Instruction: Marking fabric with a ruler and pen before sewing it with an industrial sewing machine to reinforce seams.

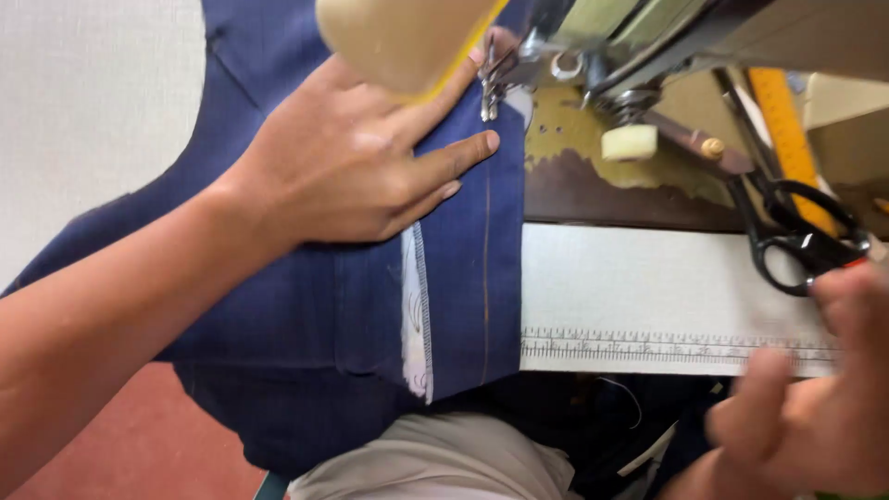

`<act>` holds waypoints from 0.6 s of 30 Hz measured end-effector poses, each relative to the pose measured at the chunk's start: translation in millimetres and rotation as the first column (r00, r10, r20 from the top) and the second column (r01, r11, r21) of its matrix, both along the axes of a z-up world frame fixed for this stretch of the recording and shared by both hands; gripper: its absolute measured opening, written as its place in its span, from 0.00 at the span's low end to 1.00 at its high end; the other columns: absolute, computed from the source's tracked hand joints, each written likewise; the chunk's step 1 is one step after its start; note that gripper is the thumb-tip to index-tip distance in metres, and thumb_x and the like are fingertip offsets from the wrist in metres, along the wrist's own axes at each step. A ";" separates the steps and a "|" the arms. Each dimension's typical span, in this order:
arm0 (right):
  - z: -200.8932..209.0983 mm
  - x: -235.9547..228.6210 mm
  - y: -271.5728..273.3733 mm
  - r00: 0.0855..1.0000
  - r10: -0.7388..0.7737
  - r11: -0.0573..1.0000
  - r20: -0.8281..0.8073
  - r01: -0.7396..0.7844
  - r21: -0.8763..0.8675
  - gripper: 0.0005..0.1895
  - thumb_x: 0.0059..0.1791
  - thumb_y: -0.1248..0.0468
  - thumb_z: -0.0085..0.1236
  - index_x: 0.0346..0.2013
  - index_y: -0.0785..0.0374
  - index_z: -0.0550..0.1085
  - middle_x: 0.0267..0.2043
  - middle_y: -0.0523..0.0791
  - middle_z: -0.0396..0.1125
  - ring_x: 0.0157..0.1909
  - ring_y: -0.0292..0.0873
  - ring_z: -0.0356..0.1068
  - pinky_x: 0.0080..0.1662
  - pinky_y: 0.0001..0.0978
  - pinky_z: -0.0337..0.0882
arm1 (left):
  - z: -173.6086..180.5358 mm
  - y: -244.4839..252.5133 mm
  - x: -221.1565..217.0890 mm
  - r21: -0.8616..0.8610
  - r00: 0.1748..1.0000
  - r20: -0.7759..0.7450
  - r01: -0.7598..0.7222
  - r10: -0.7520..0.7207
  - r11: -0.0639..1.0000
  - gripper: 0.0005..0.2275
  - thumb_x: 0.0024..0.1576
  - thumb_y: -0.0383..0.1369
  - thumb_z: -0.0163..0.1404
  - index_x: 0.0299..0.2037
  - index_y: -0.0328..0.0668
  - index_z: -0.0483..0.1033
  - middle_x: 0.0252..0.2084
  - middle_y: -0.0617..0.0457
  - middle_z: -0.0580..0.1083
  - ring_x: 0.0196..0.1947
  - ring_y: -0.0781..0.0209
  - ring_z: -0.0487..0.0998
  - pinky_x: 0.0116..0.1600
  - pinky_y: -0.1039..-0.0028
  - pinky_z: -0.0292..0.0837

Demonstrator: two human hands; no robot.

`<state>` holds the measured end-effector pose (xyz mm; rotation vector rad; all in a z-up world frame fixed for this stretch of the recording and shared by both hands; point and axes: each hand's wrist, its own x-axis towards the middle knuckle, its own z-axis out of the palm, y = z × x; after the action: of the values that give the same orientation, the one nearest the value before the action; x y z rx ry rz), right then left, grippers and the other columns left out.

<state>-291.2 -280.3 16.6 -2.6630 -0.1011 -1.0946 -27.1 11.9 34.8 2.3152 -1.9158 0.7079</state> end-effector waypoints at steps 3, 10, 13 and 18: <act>-37.4 -27.9 11.9 0.952 0.249 0.963 -0.176 -0.263 -0.064 0.35 0.56 0.63 0.51 0.76 0.72 0.55 0.69 0.57 0.59 0.73 0.60 0.60 0.69 0.59 0.64 | 21.4 -2.1 -35.0 -0.146 0.991 0.124 0.077 -0.059 0.986 0.09 0.74 0.31 0.51 0.42 0.37 0.80 0.50 0.47 0.79 0.58 0.51 0.79 0.52 0.65 0.71; -132.6 17.7 82.5 0.939 0.039 0.938 0.342 0.084 -0.337 0.27 0.62 0.42 0.38 0.75 0.42 0.53 0.70 0.49 0.60 0.73 0.58 0.54 0.72 0.59 0.41 | 7.3 18.8 -94.2 -0.028 0.931 -0.360 -0.071 0.056 0.997 0.15 0.66 0.38 0.50 0.58 0.38 0.78 0.62 0.35 0.73 0.66 0.36 0.72 0.68 0.42 0.60; -125.9 19.5 94.3 0.898 0.080 0.937 0.432 0.081 -0.341 0.24 0.62 0.43 0.41 0.72 0.40 0.57 0.64 0.46 0.65 0.67 0.56 0.61 0.71 0.64 0.42 | 0.4 23.8 -100.4 -0.023 0.910 -0.410 -0.078 0.062 0.997 0.19 0.69 0.40 0.47 0.64 0.37 0.75 0.68 0.33 0.69 0.71 0.34 0.66 0.71 0.39 0.53; -43.6 6.7 107.8 0.923 0.375 0.922 0.086 -0.361 -0.142 0.08 0.56 0.65 0.63 0.49 0.50 0.79 0.54 0.40 0.72 0.63 0.49 0.67 0.69 0.59 0.49 | 2.0 26.0 -95.4 -0.011 0.917 -0.392 -0.082 0.071 0.997 0.20 0.68 0.42 0.46 0.66 0.42 0.72 0.70 0.36 0.68 0.71 0.37 0.66 0.72 0.39 0.52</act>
<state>-284.5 -172.5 -27.0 -2.5359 -0.6846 -1.1359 -122.5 37.9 36.8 2.3066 -1.6339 0.2412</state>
